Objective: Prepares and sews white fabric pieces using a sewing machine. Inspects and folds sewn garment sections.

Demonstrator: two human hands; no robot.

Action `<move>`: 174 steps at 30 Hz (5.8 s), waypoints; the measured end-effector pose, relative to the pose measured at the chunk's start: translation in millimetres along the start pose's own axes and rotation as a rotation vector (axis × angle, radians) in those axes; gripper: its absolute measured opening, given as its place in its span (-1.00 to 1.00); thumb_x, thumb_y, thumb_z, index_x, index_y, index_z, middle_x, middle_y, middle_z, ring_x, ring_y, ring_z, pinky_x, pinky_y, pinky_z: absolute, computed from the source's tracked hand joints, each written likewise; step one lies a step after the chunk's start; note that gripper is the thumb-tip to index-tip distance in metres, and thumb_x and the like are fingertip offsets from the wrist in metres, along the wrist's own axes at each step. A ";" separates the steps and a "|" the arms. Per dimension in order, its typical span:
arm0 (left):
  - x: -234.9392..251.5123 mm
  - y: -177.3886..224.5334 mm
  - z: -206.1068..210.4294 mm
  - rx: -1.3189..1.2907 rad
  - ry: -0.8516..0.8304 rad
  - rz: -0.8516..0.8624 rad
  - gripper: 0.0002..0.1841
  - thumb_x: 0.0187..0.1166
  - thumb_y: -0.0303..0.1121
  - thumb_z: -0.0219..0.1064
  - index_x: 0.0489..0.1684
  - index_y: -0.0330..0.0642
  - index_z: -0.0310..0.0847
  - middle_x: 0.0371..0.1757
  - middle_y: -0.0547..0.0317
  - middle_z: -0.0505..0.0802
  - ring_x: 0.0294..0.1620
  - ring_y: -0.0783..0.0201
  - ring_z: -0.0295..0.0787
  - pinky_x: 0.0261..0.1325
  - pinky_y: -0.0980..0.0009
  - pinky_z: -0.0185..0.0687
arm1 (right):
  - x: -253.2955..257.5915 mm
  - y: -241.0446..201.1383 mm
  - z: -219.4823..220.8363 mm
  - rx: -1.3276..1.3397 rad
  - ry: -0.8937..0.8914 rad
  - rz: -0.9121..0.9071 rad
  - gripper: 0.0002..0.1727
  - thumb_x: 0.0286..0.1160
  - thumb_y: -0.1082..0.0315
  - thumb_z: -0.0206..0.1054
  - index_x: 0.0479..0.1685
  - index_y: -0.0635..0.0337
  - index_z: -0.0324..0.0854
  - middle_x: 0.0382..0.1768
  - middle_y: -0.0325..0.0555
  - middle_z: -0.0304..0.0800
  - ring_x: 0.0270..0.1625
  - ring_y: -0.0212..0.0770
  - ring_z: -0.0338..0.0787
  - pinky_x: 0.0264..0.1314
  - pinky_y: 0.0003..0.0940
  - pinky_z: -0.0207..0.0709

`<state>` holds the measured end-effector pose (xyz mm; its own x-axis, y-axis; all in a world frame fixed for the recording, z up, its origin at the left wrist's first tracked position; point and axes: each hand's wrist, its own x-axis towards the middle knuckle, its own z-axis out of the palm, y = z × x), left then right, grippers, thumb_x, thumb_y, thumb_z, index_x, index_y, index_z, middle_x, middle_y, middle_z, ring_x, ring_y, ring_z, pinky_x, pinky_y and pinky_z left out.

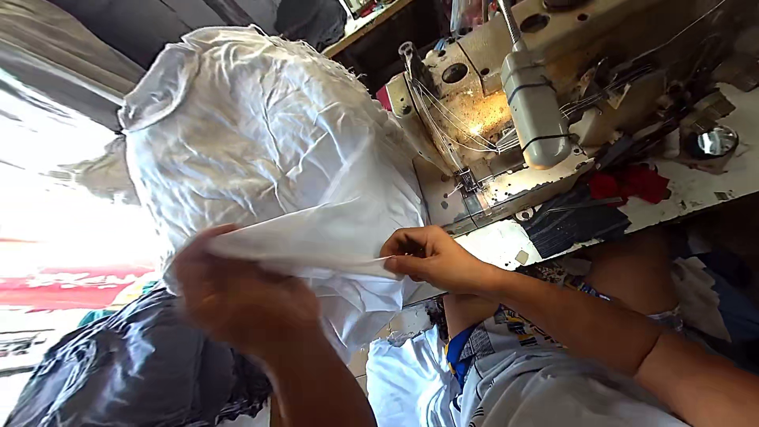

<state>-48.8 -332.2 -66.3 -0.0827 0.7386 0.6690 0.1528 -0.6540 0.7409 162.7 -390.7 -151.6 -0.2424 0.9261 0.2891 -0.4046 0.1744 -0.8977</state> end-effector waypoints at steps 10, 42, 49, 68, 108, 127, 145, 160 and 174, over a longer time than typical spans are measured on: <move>-15.3 49.8 -59.8 0.628 -0.592 0.430 -0.74 0.49 -0.14 0.57 0.01 -0.01 0.81 -0.10 0.22 0.82 -0.02 0.41 0.73 0.09 0.47 0.64 | -51.0 -36.4 -48.0 -0.417 -0.062 -0.278 -0.80 0.63 0.32 0.40 -0.24 0.31 0.74 -0.41 -0.22 0.73 -0.39 -0.52 0.61 -0.34 -0.62 0.48; -99.0 -44.0 50.6 0.281 -0.655 -0.105 -0.82 0.80 -0.44 0.07 0.01 -0.13 0.63 0.02 0.28 0.81 -0.01 0.45 0.76 0.02 0.45 0.72 | -114.7 3.8 -112.4 -0.560 0.385 -0.029 -0.83 0.51 0.53 0.26 -0.04 0.21 0.69 -0.39 -0.16 0.67 -0.48 -0.32 0.59 -0.51 -0.46 0.50; -93.0 -36.6 58.4 0.263 -0.802 -0.053 -0.75 0.64 -0.32 0.33 0.22 0.01 0.67 -0.04 0.36 0.80 -0.18 0.46 0.73 -0.16 0.46 0.73 | -116.5 -1.2 -110.0 -0.850 0.183 -0.003 -0.90 0.61 0.32 0.41 -0.11 0.08 0.82 -0.42 -0.34 0.79 -0.43 -0.49 0.69 -0.35 -0.50 0.65; -88.6 -34.7 32.0 -0.023 -0.608 -0.213 -0.77 0.68 -0.47 0.27 0.22 -0.16 0.65 -0.10 0.32 0.84 -0.19 0.45 0.78 -0.12 0.53 0.76 | -106.2 -3.3 -113.0 -0.268 0.348 -0.064 -0.89 0.52 0.56 0.37 -0.10 0.38 0.77 -0.43 -0.11 0.75 -0.61 -0.45 0.52 -0.63 -0.59 0.39; -93.9 -38.7 108.1 -0.074 -0.584 -0.074 -0.86 0.73 -0.40 0.27 0.13 -0.12 0.51 0.22 0.21 0.85 0.21 0.27 0.84 0.20 0.28 0.82 | -131.1 10.7 -86.7 -0.624 0.499 -0.068 -0.95 0.52 0.41 0.46 -0.21 0.15 0.83 0.03 -0.15 0.77 -0.07 -0.32 0.74 -0.11 -0.42 0.69; -36.6 -78.5 176.5 0.442 -0.731 -0.097 -0.63 0.47 -0.05 0.57 0.00 -0.14 0.77 -0.01 0.09 0.86 0.08 0.25 0.78 0.26 0.06 0.61 | -112.8 19.2 -95.0 -0.247 0.607 0.002 -0.78 0.44 0.52 0.43 0.04 0.24 0.69 -0.64 -0.19 0.55 -0.59 -0.39 0.50 -0.51 -0.52 0.40; -21.0 -84.8 209.9 0.547 -0.750 0.074 -0.47 0.52 -0.19 0.46 0.36 -0.38 0.61 0.28 -0.26 0.78 0.40 0.03 0.67 0.56 0.06 0.38 | -89.5 16.1 -92.7 -0.247 0.690 -0.099 -0.84 0.45 0.56 0.41 -0.08 0.29 0.83 -0.54 -0.13 0.71 -0.57 -0.38 0.55 -0.51 -0.49 0.47; -55.5 -63.0 166.6 0.545 -0.471 0.097 -0.53 0.56 -0.07 0.47 0.33 -0.14 0.66 0.42 -0.09 0.66 0.38 0.06 0.65 0.32 0.10 0.66 | -118.4 21.0 -95.9 -0.468 0.542 0.063 -0.77 0.60 0.32 0.43 0.12 0.09 0.87 -0.14 -0.23 0.93 -0.21 -0.40 0.83 -0.09 -0.42 0.74; -41.5 -30.5 65.1 -0.260 -0.618 -0.319 -0.60 0.55 -0.53 0.34 0.36 -0.08 0.49 0.00 0.35 0.74 -0.55 0.53 0.50 -0.63 0.63 0.42 | -128.5 6.5 -84.0 -0.443 0.459 -0.093 -0.69 0.80 0.39 0.14 0.25 0.31 0.73 -0.42 -0.16 0.80 -0.57 -0.39 0.60 -0.60 -0.54 0.49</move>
<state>14.0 -332.3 -120.5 0.4970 0.8064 0.3206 -0.0307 -0.3529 0.9352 265.2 -480.5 -222.5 0.2175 0.9324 0.2887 0.0204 0.2914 -0.9564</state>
